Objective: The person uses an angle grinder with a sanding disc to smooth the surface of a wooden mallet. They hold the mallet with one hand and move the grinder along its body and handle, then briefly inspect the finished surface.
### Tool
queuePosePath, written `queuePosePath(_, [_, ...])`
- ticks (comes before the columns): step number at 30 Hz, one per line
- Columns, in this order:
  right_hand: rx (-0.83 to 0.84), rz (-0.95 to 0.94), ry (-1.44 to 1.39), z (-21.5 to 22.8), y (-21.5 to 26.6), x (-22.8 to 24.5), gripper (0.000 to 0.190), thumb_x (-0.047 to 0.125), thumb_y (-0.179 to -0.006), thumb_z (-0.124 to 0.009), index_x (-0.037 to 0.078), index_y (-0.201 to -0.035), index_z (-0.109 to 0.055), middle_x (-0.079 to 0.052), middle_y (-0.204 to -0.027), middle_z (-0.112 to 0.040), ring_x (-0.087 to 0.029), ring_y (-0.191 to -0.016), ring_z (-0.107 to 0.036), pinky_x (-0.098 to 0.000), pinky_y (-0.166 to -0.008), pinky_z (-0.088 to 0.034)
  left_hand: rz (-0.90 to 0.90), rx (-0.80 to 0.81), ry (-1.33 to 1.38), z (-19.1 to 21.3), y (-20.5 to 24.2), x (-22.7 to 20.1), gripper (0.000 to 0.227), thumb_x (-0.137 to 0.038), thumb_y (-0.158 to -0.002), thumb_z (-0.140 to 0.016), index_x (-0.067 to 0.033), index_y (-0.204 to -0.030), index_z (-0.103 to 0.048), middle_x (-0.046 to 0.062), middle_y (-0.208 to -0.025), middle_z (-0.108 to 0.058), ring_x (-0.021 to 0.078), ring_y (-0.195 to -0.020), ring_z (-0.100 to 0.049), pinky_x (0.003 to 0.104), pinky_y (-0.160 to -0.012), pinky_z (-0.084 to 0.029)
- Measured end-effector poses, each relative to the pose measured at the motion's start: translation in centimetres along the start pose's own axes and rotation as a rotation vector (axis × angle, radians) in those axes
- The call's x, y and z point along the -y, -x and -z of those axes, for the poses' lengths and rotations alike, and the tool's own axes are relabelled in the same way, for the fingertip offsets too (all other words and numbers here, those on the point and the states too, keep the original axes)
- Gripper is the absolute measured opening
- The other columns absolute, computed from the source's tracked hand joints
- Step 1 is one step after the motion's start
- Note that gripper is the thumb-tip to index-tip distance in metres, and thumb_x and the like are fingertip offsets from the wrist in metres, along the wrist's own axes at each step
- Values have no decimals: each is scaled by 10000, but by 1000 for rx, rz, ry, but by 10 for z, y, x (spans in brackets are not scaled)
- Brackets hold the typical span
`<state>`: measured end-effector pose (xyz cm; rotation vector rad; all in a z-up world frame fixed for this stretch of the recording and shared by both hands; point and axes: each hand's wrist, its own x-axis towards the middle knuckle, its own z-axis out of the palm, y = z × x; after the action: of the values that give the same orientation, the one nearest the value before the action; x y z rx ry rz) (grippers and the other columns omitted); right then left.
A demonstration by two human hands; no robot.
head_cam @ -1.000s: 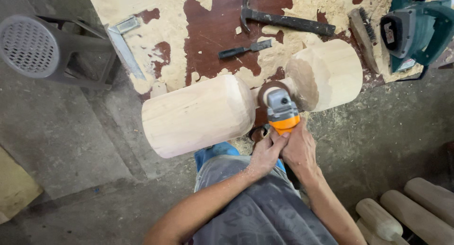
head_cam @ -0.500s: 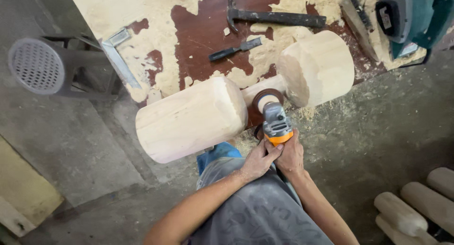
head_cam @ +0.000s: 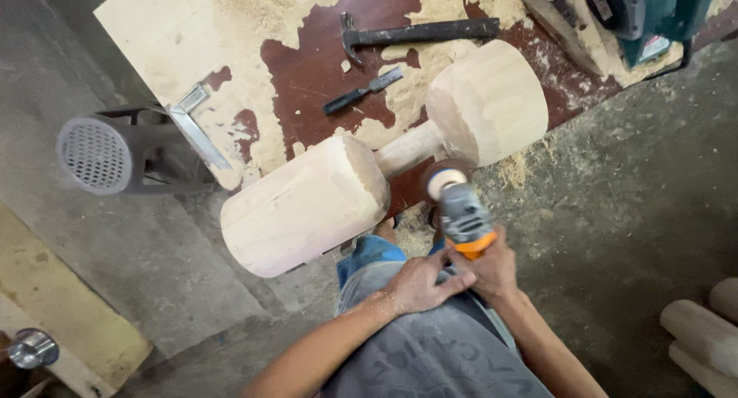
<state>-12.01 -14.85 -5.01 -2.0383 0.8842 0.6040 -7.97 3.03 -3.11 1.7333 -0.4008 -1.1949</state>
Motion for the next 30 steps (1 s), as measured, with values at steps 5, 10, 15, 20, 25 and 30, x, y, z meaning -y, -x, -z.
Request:
queuePosePath(5, [-304,272,-180,50,15,9,697,213,-754,-875,-28,-1265,-466,-162,-1075,-721,-236,-941,-727,-363,-792,-610,-300,-127,-235,-4,6,-51,836,-651,-907,-644,6,-1399,-491,242,-1160,-663,403,-1113,-672,456,-995,-542])
queuePosePath(10, [-213,471,-798,101,3,40,404,38,-955,-720,15,-1307,-524,-98,-1085,-651,-166,-857,-665,-317,-728,-580,-640,-377,-509,-29,-7,-92,790,-526,-915,-702,-9,-1468,-477,243,-1346,-570,424,-1273,-589,475,-1115,-504])
queuePosePath(15, [-271,481,-889,142,-12,42,341,-16,-1016,-695,-9,-1327,-553,-63,-1172,-654,-118,-981,-657,-287,-847,-566,-895,-559,-558,-61,-47,-100,736,-437,-909,-687,10,-1439,-443,278,-1358,-542,440,-1294,-544,527,-1132,-468])
queuePosePath(20, [-180,357,-985,173,-18,30,369,-22,-958,-696,-28,-1304,-569,-98,-1028,-663,-185,-757,-676,-359,-671,-614,47,-499,-1124,8,-92,-48,597,-335,-907,-609,89,-1308,-481,343,-1307,-567,499,-1259,-546,678,-1101,-349])
queuePosePath(25, [-210,234,-884,197,-18,8,392,-35,-898,-677,-19,-1276,-571,-99,-985,-673,-190,-712,-679,-349,-625,-598,249,-872,-1339,66,-128,9,779,-188,-795,-685,131,-1423,-353,351,-1379,-506,490,-1292,-512,525,-1126,-323])
queuePosePath(30, [-234,226,-934,214,-27,-19,405,-47,-896,-647,-14,-1295,-584,-82,-983,-654,-194,-719,-679,-354,-626,-600,449,-590,-970,98,-150,10,555,-151,-822,-768,1,-1267,-473,240,-1256,-654,400,-1225,-616,480,-1047,-480])
